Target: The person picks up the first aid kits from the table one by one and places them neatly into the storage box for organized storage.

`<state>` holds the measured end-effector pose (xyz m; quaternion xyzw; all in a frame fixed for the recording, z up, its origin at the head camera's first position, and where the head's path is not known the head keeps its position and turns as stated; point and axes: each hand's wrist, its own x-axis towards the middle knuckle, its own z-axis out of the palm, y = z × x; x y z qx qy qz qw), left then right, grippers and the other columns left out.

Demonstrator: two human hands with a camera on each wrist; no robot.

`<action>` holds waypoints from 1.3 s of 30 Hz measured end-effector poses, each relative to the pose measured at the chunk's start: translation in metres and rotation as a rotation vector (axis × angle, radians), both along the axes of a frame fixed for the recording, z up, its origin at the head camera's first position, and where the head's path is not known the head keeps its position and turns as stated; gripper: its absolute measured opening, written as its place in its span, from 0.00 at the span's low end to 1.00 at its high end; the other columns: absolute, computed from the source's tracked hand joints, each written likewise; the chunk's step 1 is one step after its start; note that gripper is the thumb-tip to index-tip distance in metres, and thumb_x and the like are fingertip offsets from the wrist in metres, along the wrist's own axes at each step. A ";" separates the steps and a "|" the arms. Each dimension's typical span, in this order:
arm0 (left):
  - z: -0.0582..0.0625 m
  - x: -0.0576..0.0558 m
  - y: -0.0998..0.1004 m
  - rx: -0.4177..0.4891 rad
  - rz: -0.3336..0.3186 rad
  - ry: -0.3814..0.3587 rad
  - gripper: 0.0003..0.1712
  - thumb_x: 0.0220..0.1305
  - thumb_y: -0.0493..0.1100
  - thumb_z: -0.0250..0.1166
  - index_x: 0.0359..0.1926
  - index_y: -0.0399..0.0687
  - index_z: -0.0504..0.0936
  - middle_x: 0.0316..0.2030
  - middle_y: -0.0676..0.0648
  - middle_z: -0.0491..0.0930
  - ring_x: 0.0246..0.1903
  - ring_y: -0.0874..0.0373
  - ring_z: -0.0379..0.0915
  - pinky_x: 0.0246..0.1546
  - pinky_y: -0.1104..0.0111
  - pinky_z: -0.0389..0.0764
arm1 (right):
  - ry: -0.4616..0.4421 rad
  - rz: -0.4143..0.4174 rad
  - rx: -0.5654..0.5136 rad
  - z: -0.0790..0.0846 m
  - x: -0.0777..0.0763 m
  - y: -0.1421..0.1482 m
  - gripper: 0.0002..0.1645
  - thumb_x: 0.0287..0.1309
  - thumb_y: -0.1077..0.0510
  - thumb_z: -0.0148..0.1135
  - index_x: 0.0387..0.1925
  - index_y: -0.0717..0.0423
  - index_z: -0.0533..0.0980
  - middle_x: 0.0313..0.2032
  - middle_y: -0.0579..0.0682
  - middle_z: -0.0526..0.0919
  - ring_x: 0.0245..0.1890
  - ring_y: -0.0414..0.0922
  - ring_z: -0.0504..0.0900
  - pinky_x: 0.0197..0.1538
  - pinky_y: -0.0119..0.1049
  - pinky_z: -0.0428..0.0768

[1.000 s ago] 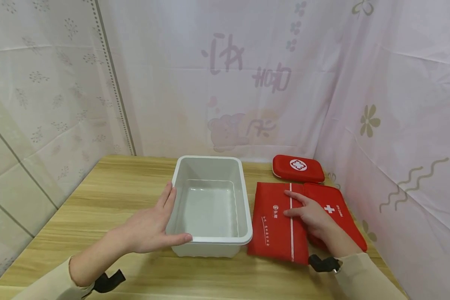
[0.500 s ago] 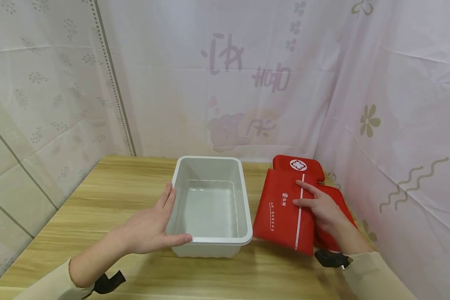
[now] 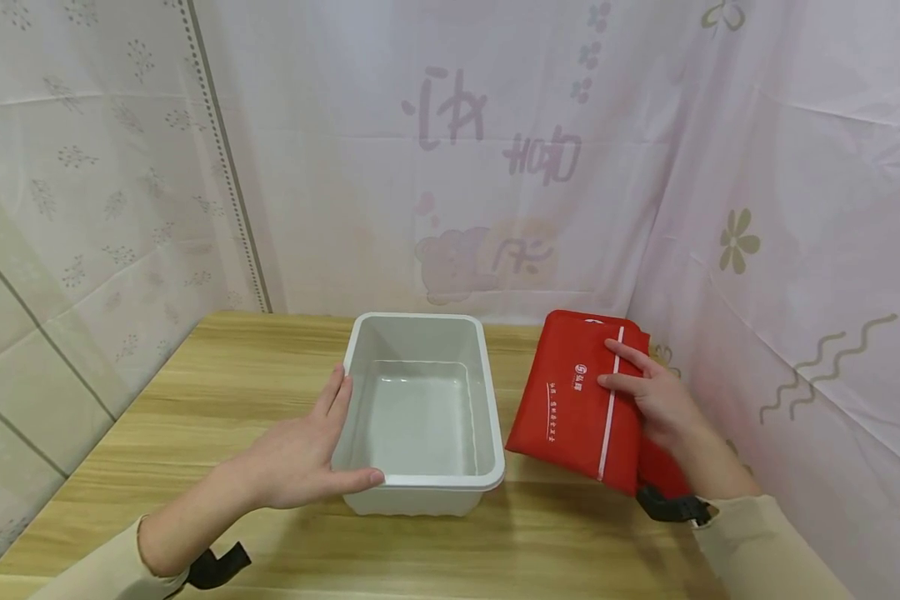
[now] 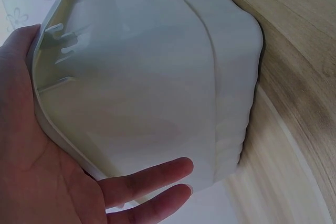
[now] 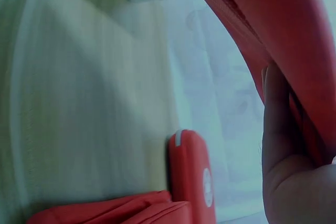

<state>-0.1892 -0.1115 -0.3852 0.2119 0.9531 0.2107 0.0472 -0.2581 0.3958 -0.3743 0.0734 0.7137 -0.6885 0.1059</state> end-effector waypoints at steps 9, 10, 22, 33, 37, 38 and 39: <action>-0.001 0.000 0.001 0.005 0.001 -0.001 0.85 0.58 0.89 0.63 0.89 0.37 0.33 0.89 0.36 0.29 0.37 0.49 0.87 0.51 0.49 0.87 | 0.057 -0.028 -0.052 0.027 -0.006 -0.006 0.49 0.80 0.52 0.64 0.89 0.26 0.51 0.58 0.37 0.70 0.45 0.36 0.89 0.46 0.40 0.92; -0.001 0.000 0.000 0.005 0.002 -0.001 0.85 0.58 0.89 0.63 0.89 0.37 0.32 0.89 0.36 0.29 0.37 0.49 0.87 0.51 0.49 0.87 | 0.063 -0.028 -0.057 0.030 -0.006 -0.007 0.48 0.80 0.52 0.64 0.89 0.26 0.51 0.58 0.37 0.69 0.45 0.36 0.88 0.46 0.40 0.92; -0.002 -0.001 0.000 -0.011 -0.004 0.001 0.85 0.57 0.90 0.61 0.89 0.36 0.34 0.89 0.36 0.29 0.36 0.50 0.86 0.48 0.50 0.88 | 0.120 -0.064 -0.106 0.071 -0.012 -0.033 0.45 0.77 0.50 0.68 0.87 0.27 0.60 0.59 0.38 0.73 0.44 0.36 0.90 0.44 0.40 0.92; -0.001 0.000 0.000 -0.012 -0.001 -0.005 0.84 0.57 0.90 0.61 0.89 0.37 0.36 0.90 0.37 0.29 0.29 0.55 0.82 0.43 0.54 0.86 | 0.136 -0.015 -0.127 0.081 -0.022 -0.072 0.42 0.77 0.51 0.67 0.85 0.32 0.62 0.60 0.41 0.72 0.45 0.37 0.89 0.45 0.38 0.92; -0.001 0.000 0.000 -0.010 -0.002 -0.002 0.84 0.57 0.90 0.61 0.89 0.37 0.35 0.90 0.37 0.29 0.29 0.54 0.83 0.42 0.54 0.86 | 0.131 0.010 -0.113 0.083 -0.023 -0.089 0.41 0.78 0.51 0.67 0.84 0.32 0.63 0.61 0.42 0.72 0.47 0.38 0.89 0.46 0.39 0.92; -0.001 0.000 -0.001 -0.009 -0.002 -0.001 0.84 0.57 0.90 0.61 0.89 0.37 0.35 0.90 0.37 0.30 0.29 0.54 0.83 0.41 0.54 0.86 | 0.128 0.014 -0.104 0.084 -0.023 -0.094 0.41 0.78 0.50 0.67 0.85 0.32 0.63 0.61 0.42 0.72 0.48 0.39 0.88 0.47 0.39 0.92; -0.002 0.000 -0.001 -0.009 -0.002 -0.002 0.84 0.57 0.90 0.61 0.89 0.37 0.35 0.90 0.37 0.30 0.29 0.55 0.83 0.41 0.55 0.86 | 0.126 0.019 -0.090 0.085 -0.023 -0.099 0.41 0.78 0.50 0.67 0.85 0.32 0.63 0.62 0.41 0.71 0.50 0.39 0.87 0.47 0.39 0.92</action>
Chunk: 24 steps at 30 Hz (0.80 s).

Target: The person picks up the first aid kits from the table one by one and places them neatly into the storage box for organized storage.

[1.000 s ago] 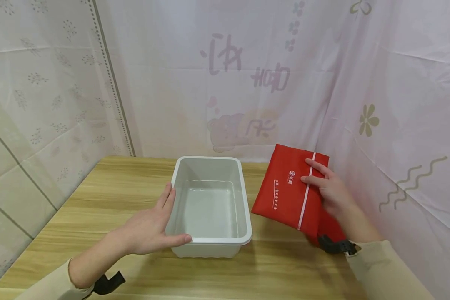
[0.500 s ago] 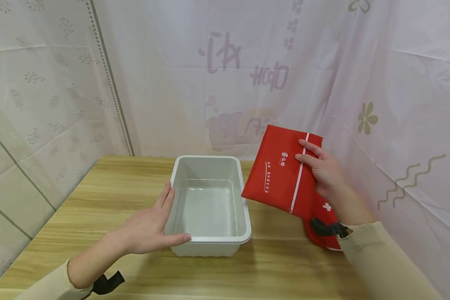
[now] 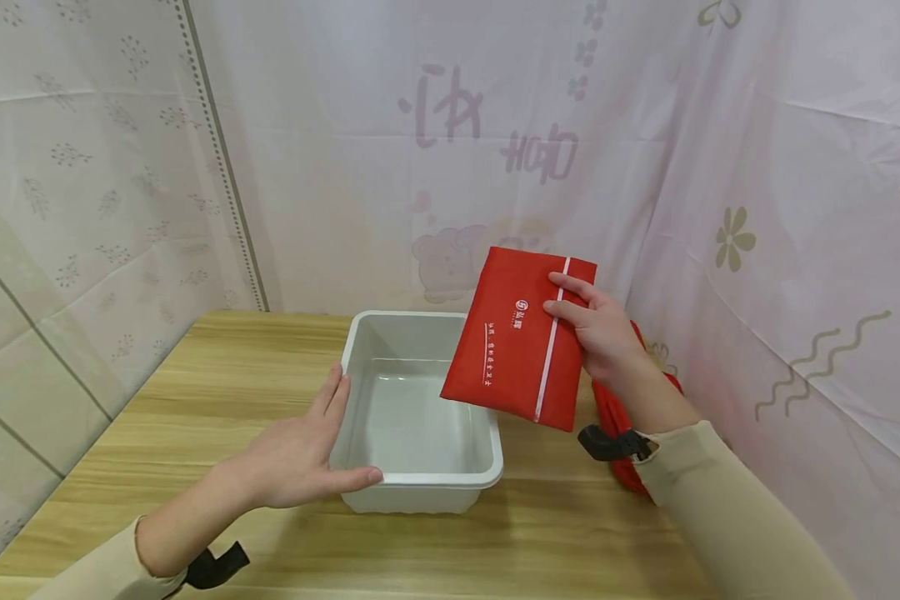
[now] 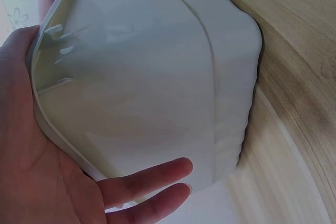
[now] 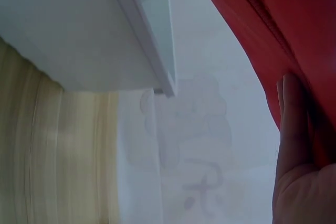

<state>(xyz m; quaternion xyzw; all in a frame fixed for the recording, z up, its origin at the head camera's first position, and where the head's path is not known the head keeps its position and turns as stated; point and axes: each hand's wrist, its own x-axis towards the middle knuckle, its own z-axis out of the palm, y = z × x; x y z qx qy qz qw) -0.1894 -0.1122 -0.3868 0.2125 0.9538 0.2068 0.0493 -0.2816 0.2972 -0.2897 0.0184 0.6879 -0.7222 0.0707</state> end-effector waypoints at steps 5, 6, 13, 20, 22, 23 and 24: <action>-0.001 0.000 0.001 0.006 0.001 0.002 0.85 0.57 0.90 0.61 0.89 0.38 0.34 0.90 0.37 0.30 0.28 0.56 0.82 0.39 0.56 0.85 | 0.021 0.018 0.047 0.002 -0.004 -0.024 0.40 0.79 0.50 0.65 0.85 0.34 0.62 0.64 0.42 0.71 0.55 0.42 0.85 0.50 0.39 0.91; -0.001 -0.001 0.001 0.008 0.002 0.003 0.85 0.57 0.90 0.62 0.89 0.38 0.34 0.90 0.38 0.30 0.29 0.56 0.82 0.39 0.56 0.85 | 0.028 0.026 0.051 0.003 -0.005 -0.029 0.40 0.80 0.51 0.64 0.85 0.35 0.62 0.65 0.42 0.71 0.56 0.42 0.85 0.51 0.39 0.91; -0.001 0.000 0.001 0.010 0.011 -0.006 0.85 0.56 0.90 0.62 0.89 0.39 0.34 0.90 0.39 0.31 0.26 0.58 0.80 0.36 0.61 0.82 | 0.057 0.064 0.096 0.005 -0.013 -0.068 0.37 0.80 0.52 0.63 0.84 0.37 0.64 0.70 0.48 0.70 0.61 0.48 0.82 0.52 0.41 0.91; 0.000 0.000 0.001 0.009 0.008 -0.017 0.84 0.57 0.89 0.62 0.89 0.40 0.35 0.90 0.40 0.31 0.23 0.61 0.77 0.31 0.65 0.79 | 0.066 0.099 0.134 0.003 -0.021 -0.101 0.35 0.82 0.56 0.60 0.84 0.41 0.65 0.75 0.54 0.68 0.61 0.52 0.83 0.52 0.43 0.91; 0.000 -0.001 0.001 0.007 0.004 -0.011 0.83 0.58 0.88 0.63 0.89 0.39 0.35 0.90 0.39 0.32 0.25 0.61 0.78 0.31 0.65 0.80 | 0.057 0.094 0.146 0.002 -0.023 -0.109 0.33 0.82 0.55 0.60 0.83 0.41 0.67 0.74 0.55 0.70 0.60 0.51 0.85 0.52 0.43 0.91; 0.000 -0.001 0.001 0.005 0.003 -0.010 0.83 0.58 0.88 0.63 0.89 0.39 0.36 0.90 0.39 0.32 0.25 0.60 0.79 0.31 0.64 0.80 | 0.049 0.087 0.153 0.001 -0.023 -0.112 0.32 0.82 0.55 0.60 0.82 0.41 0.69 0.74 0.55 0.71 0.59 0.51 0.85 0.53 0.43 0.91; -0.001 -0.001 0.001 0.004 0.001 -0.009 0.83 0.58 0.88 0.63 0.89 0.39 0.36 0.90 0.39 0.32 0.26 0.60 0.80 0.32 0.64 0.81 | 0.043 0.081 0.162 0.001 -0.024 -0.116 0.31 0.82 0.54 0.60 0.81 0.41 0.70 0.73 0.55 0.72 0.58 0.51 0.86 0.52 0.43 0.91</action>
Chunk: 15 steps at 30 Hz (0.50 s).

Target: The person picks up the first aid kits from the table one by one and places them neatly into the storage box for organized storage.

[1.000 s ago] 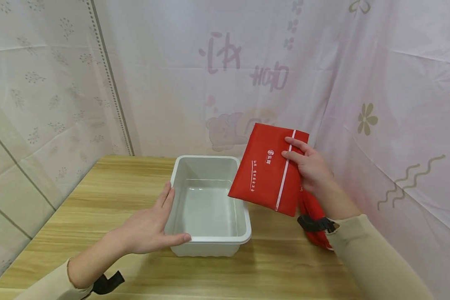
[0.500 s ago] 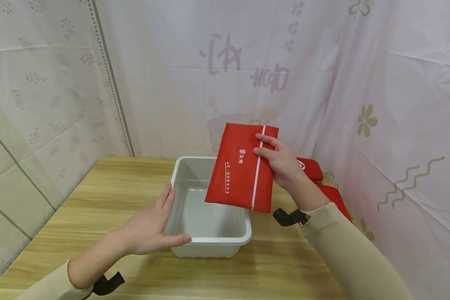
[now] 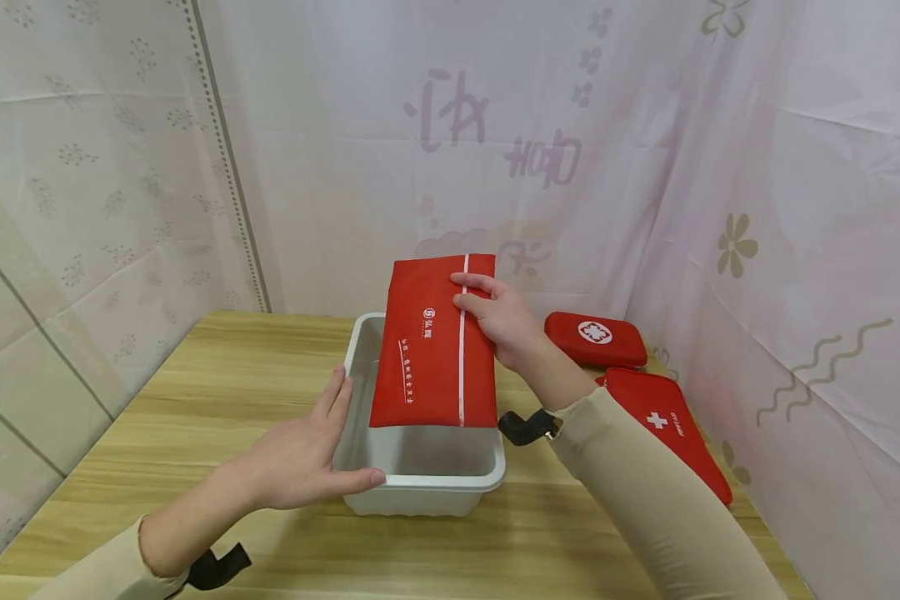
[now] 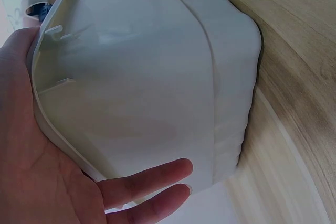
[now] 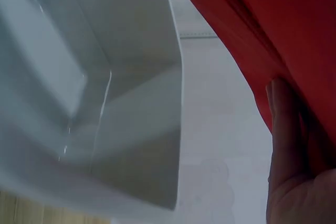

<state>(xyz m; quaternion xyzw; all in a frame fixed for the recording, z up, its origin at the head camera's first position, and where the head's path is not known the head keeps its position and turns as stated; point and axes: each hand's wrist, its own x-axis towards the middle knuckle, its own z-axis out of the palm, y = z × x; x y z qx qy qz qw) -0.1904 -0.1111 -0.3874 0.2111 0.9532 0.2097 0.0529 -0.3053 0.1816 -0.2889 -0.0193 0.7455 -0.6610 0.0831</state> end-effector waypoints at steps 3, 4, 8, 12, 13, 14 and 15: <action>-0.001 -0.001 0.000 -0.002 -0.002 0.007 0.83 0.58 0.88 0.63 0.89 0.38 0.37 0.90 0.39 0.32 0.30 0.57 0.84 0.34 0.63 0.83 | -0.015 -0.019 0.020 -0.003 -0.001 -0.007 0.28 0.83 0.53 0.59 0.78 0.41 0.74 0.72 0.55 0.75 0.57 0.51 0.86 0.52 0.42 0.91; -0.001 -0.001 0.000 0.000 -0.002 0.008 0.82 0.58 0.88 0.63 0.89 0.38 0.37 0.90 0.38 0.32 0.32 0.56 0.86 0.35 0.62 0.84 | -0.018 -0.021 0.027 -0.003 -0.001 -0.009 0.27 0.83 0.53 0.60 0.77 0.41 0.75 0.72 0.55 0.76 0.57 0.51 0.86 0.52 0.42 0.91; -0.002 -0.001 0.000 0.005 -0.004 0.019 0.82 0.58 0.88 0.63 0.89 0.37 0.38 0.90 0.37 0.34 0.43 0.49 0.90 0.40 0.59 0.87 | -0.029 -0.006 0.063 -0.008 -0.001 -0.016 0.27 0.82 0.53 0.61 0.77 0.44 0.76 0.72 0.57 0.76 0.58 0.53 0.86 0.52 0.42 0.91; -0.001 -0.002 0.001 0.006 -0.006 0.025 0.82 0.58 0.89 0.62 0.89 0.37 0.40 0.90 0.37 0.34 0.47 0.47 0.90 0.41 0.59 0.87 | -0.049 0.041 0.115 -0.012 -0.001 -0.022 0.28 0.82 0.54 0.60 0.78 0.46 0.75 0.72 0.59 0.77 0.57 0.54 0.87 0.54 0.44 0.91; -0.001 -0.002 0.000 0.005 -0.006 0.024 0.82 0.58 0.89 0.62 0.89 0.36 0.40 0.90 0.36 0.35 0.47 0.48 0.90 0.41 0.59 0.87 | -0.058 0.051 0.130 -0.013 0.000 -0.023 0.28 0.82 0.54 0.60 0.78 0.47 0.75 0.72 0.60 0.78 0.57 0.54 0.88 0.54 0.45 0.91; -0.001 -0.002 0.000 0.005 -0.006 0.023 0.82 0.58 0.89 0.62 0.89 0.36 0.41 0.90 0.36 0.35 0.46 0.48 0.90 0.40 0.60 0.87 | -0.065 0.060 0.144 -0.014 0.000 -0.024 0.28 0.82 0.54 0.60 0.77 0.48 0.76 0.71 0.60 0.79 0.56 0.54 0.89 0.53 0.45 0.91; -0.001 -0.002 0.000 0.004 -0.007 0.021 0.82 0.58 0.89 0.62 0.89 0.36 0.41 0.90 0.36 0.35 0.46 0.48 0.90 0.40 0.60 0.87 | -0.074 0.075 0.156 -0.015 0.001 -0.026 0.28 0.82 0.54 0.60 0.77 0.48 0.76 0.70 0.61 0.79 0.55 0.54 0.89 0.53 0.46 0.91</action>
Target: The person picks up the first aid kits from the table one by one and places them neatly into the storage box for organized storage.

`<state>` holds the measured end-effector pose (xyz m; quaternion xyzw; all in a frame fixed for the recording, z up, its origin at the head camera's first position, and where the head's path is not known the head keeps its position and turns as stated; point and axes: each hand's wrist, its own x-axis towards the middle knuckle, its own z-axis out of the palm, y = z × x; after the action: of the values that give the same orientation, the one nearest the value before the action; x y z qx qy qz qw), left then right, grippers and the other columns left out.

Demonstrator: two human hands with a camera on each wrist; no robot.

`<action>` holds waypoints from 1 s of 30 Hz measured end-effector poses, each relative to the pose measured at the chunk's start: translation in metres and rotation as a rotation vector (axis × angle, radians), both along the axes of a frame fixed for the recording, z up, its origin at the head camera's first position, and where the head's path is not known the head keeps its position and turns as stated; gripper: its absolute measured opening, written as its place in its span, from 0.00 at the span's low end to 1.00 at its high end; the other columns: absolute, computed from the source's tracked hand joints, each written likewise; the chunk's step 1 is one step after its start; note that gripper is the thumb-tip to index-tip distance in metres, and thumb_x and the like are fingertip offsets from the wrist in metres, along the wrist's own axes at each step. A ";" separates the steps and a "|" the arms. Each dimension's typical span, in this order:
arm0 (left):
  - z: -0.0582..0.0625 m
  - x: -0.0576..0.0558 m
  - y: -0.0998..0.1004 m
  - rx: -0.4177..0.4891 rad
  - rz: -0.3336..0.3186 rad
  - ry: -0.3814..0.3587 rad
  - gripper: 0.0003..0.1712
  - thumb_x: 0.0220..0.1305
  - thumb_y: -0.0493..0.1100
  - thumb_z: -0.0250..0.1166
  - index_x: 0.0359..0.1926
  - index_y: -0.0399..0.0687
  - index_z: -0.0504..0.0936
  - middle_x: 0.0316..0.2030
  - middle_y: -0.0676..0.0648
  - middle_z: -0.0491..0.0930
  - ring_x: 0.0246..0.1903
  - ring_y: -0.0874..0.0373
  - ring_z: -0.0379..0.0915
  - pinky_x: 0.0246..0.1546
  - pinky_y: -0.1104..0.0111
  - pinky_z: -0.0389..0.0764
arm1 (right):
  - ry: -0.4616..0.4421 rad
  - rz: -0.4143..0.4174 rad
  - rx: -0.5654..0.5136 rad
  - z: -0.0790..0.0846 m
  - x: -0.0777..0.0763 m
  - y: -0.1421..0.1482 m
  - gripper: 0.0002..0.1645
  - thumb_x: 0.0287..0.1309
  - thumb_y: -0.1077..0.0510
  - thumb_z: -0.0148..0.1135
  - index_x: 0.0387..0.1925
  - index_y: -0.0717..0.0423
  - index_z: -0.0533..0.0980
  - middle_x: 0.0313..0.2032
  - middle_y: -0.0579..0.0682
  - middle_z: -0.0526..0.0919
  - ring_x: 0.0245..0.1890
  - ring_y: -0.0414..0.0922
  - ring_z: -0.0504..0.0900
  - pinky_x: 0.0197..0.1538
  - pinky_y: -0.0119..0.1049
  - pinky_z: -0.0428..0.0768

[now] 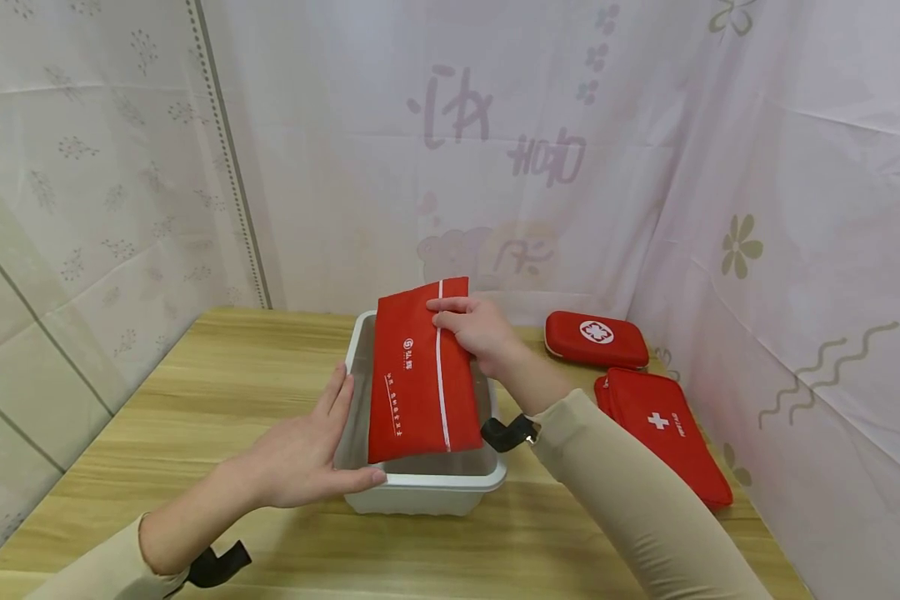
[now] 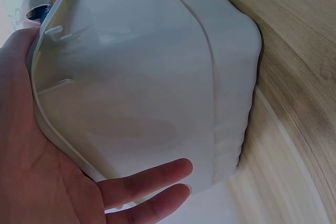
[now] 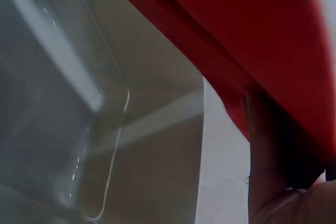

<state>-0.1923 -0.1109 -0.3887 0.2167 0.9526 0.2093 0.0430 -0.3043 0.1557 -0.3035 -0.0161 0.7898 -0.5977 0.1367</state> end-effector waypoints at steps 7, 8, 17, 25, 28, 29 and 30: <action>0.000 0.000 -0.001 -0.007 -0.004 0.004 0.82 0.58 0.89 0.61 0.89 0.35 0.40 0.90 0.35 0.35 0.47 0.46 0.90 0.42 0.58 0.88 | -0.016 0.070 0.099 -0.005 0.003 -0.008 0.25 0.79 0.56 0.61 0.73 0.55 0.79 0.65 0.63 0.84 0.50 0.54 0.92 0.53 0.49 0.91; 0.000 0.000 -0.001 -0.008 -0.005 0.007 0.82 0.58 0.89 0.61 0.89 0.35 0.41 0.90 0.35 0.35 0.47 0.46 0.90 0.42 0.58 0.88 | -0.019 0.078 0.108 -0.006 0.003 -0.010 0.25 0.79 0.56 0.61 0.72 0.56 0.80 0.65 0.63 0.84 0.50 0.54 0.92 0.53 0.49 0.91; 0.000 -0.001 -0.001 -0.013 -0.008 0.013 0.82 0.58 0.90 0.60 0.89 0.36 0.41 0.90 0.36 0.35 0.44 0.47 0.91 0.39 0.59 0.88 | -0.071 0.129 0.147 -0.013 0.000 -0.027 0.25 0.79 0.60 0.58 0.71 0.65 0.78 0.65 0.66 0.84 0.53 0.57 0.91 0.56 0.52 0.90; 0.000 -0.001 -0.001 0.003 -0.007 -0.002 0.82 0.58 0.89 0.61 0.89 0.36 0.40 0.90 0.36 0.35 0.43 0.50 0.90 0.39 0.59 0.89 | -0.126 0.131 0.171 -0.019 -0.009 -0.037 0.25 0.79 0.63 0.57 0.72 0.65 0.78 0.67 0.66 0.81 0.57 0.59 0.88 0.60 0.56 0.88; 0.000 -0.001 -0.001 0.001 -0.006 -0.009 0.82 0.59 0.89 0.62 0.89 0.37 0.39 0.90 0.37 0.34 0.41 0.51 0.90 0.36 0.61 0.88 | -0.136 0.128 0.182 -0.020 -0.010 -0.038 0.25 0.79 0.63 0.57 0.72 0.64 0.77 0.68 0.65 0.81 0.57 0.59 0.88 0.61 0.56 0.88; 0.000 -0.001 -0.001 0.000 -0.006 -0.011 0.82 0.59 0.88 0.62 0.89 0.37 0.39 0.90 0.37 0.34 0.40 0.52 0.89 0.36 0.61 0.87 | -0.144 0.133 0.183 -0.021 -0.010 -0.039 0.26 0.79 0.63 0.57 0.73 0.64 0.77 0.68 0.65 0.81 0.58 0.59 0.88 0.61 0.56 0.87; 0.000 -0.001 -0.001 -0.001 -0.005 -0.013 0.82 0.58 0.89 0.62 0.89 0.37 0.39 0.90 0.37 0.34 0.39 0.53 0.89 0.35 0.61 0.87 | -0.151 0.142 0.186 -0.022 -0.010 -0.039 0.26 0.79 0.64 0.57 0.73 0.64 0.77 0.69 0.65 0.81 0.58 0.59 0.88 0.61 0.57 0.87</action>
<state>-0.1930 -0.1117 -0.3884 0.2177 0.9519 0.2099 0.0499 -0.3141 0.1167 -0.3254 -0.0139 0.8262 -0.5101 0.2387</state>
